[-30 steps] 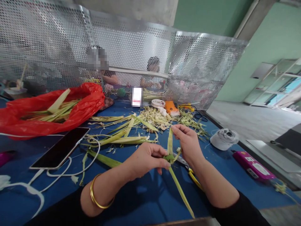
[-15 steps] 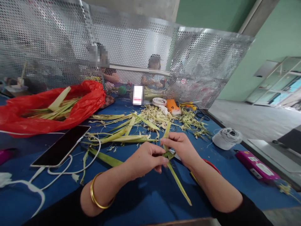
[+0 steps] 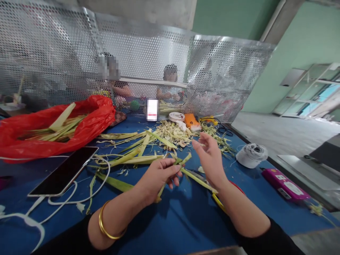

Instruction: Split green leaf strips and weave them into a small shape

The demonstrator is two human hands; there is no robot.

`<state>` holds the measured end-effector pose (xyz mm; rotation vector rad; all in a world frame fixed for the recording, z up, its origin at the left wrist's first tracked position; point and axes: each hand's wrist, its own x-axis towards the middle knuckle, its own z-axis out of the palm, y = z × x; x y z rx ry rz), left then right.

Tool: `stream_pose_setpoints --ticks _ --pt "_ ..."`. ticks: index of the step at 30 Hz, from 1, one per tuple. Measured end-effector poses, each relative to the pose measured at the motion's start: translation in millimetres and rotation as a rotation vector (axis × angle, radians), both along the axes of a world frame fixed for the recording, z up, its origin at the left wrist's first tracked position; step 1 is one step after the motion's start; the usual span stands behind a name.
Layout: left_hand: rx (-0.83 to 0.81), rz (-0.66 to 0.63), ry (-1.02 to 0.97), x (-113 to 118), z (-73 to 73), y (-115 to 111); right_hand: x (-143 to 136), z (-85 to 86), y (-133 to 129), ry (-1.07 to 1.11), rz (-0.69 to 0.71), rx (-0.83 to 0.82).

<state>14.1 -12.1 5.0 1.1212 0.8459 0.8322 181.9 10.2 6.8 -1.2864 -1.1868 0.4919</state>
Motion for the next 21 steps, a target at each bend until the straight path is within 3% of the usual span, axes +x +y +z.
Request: stream_pose_setpoints --ticks 2,4,6,7,10,13,16,21 --pt "-0.006 0.059 -0.034 -1 -0.1 1 0 -0.3 3 0.269 0.142 -0.198" --pt "-0.013 0.073 -0.054 -2 -0.5 2 -3 -0.7 2 0.461 0.429 -0.424" --pt "-0.032 0.053 -0.079 -2 -0.7 3 -8 -0.8 -2 0.582 0.619 -0.537" --pt "-0.049 0.042 -0.096 -3 -0.8 2 -10 -0.5 -4 0.627 0.646 -0.554" --pt "-0.128 0.018 -0.140 -3 -0.2 2 -14 0.6 -9 0.637 0.621 -0.515" --pt "-0.188 -0.007 -0.097 -4 0.5 1 -15 0.7 -10 0.479 0.642 -0.397" --pt "-0.191 -0.015 -0.013 -3 -0.1 0 -14 -1.0 -8 0.387 0.624 -0.331" --pt "-0.142 -0.015 0.062 -1 -5.2 1 -11 -6.6 -3 0.419 0.521 -0.300"
